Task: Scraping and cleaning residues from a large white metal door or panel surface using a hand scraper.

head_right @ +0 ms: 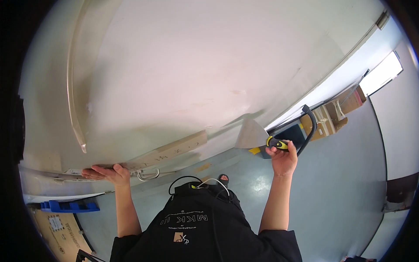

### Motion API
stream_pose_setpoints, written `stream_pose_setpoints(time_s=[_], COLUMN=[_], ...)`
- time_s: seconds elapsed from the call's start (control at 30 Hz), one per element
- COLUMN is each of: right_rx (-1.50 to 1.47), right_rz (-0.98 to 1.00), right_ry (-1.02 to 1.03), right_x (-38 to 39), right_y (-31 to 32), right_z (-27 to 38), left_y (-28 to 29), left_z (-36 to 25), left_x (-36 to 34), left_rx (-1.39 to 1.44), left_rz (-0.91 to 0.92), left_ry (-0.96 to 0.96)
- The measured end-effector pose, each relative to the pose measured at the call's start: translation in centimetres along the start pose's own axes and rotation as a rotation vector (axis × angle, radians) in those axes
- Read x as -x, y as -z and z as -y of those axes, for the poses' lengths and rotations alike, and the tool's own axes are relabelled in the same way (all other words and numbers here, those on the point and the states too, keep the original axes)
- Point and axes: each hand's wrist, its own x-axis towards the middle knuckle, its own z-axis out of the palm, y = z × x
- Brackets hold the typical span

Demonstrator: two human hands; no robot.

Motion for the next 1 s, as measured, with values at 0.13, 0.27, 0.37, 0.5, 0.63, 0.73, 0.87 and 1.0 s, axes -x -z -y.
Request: stream_pose_setpoints(time_s=[0.13,0.27,0.37,0.5,0.63,0.73,0.87,1.0], right_rx=[-0.022,0.115,0.186,0.743,1.360,1.441,1.475,1.453], right_rz=[0.112,0.335,0.363,0.343,0.372,0.240,0.144,0.148], right_ry=[-0.363,-0.622,-0.676,-0.530,0.195,0.191,0.204,0.257], right_x=[3.3,6.3,4.9,3.3,1.4,0.6,0.5,0.2], right_y=[2.7,0.1,-0.5,-2.1,-5.6,-5.5,-6.3,-6.4], right_z=[-3.9,-6.9,-6.7,-5.8,-5.6,-5.9,-6.3,-6.3], left_y=[0.0,0.0,0.2,0.0,0.1,0.2,0.2,0.2], left_z=[0.1,-0.4,-0.5,-0.3,-0.3,-0.2,-0.1,-0.6], left_x=[0.2,-0.6,-0.8,-0.6,-0.3,-0.1,-0.1,-0.3], left_rx=[-0.008,0.006,0.007,-0.004,-0.005,-0.007,-0.008,0.000], left_rz=[-0.006,-0.044,-0.046,-0.053,-0.011,0.006,0.011,-0.003], left_ry=[0.011,-0.016,-0.023,-0.018,0.010,0.015,0.006,-0.001])
